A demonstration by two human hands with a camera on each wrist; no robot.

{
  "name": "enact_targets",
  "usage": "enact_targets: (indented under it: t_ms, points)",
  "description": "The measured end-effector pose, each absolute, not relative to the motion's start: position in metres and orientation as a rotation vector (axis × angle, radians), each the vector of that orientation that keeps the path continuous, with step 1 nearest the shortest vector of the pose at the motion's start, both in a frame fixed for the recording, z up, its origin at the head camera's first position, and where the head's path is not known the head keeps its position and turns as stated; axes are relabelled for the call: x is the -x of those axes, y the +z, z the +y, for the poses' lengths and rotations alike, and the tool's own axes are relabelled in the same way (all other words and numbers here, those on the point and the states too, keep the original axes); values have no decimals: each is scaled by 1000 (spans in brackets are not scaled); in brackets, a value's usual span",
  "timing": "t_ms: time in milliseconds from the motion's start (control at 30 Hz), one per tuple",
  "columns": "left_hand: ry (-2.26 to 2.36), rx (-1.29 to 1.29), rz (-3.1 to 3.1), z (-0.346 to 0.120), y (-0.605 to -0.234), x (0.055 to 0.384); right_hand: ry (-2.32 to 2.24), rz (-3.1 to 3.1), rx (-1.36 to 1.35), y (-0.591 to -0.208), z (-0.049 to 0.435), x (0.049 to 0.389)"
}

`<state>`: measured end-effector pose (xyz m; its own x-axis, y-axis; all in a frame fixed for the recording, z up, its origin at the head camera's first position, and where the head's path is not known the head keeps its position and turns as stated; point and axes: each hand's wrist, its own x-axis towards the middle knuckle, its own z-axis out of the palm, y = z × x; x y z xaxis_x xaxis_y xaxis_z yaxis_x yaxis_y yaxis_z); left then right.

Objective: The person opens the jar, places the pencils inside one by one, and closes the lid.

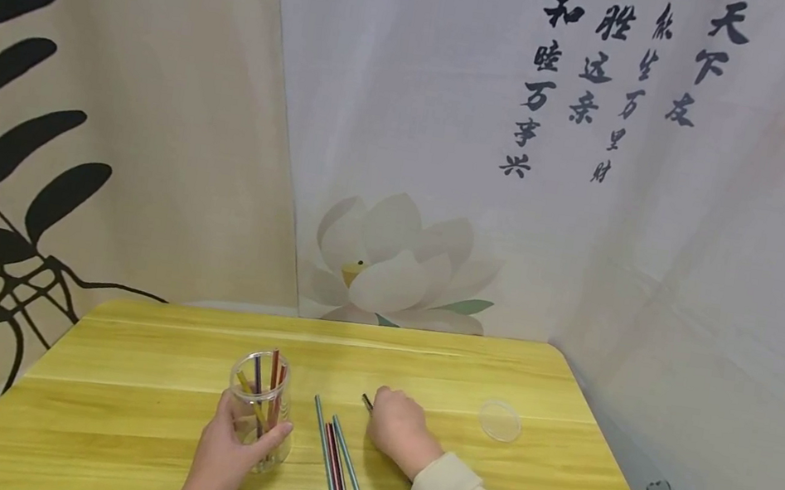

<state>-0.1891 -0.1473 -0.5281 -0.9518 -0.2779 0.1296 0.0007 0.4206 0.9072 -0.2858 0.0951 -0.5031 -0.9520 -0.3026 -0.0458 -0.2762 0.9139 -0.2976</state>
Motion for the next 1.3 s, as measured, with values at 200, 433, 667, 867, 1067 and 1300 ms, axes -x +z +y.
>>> enact_targets:
  t_ms: [200, 433, 667, 867, 1067, 1300]
  points:
    - [-1534, -248, -2424, -147, -528, 189, -503, 2989, 466, -502, 94, 286]
    - [-1541, -251, -2427, -147, -527, 189, -919, 2997, 566, -479, 103, 287]
    - [-1542, -242, -2428, -147, -528, 189, -1281, 3057, 735, -437, 102, 281]
    - [-1533, -246, -2428, -147, -529, 191, -1663, 3017, 931, -404, 96, 267]
    - [-1549, -264, -2436, -148, -526, 191, -2137, 2787, 1145, -377, 71, 251]
    - [-1572, -262, -2427, -147, -526, 190, -2352, 2581, 1425, -376, 37, 246]
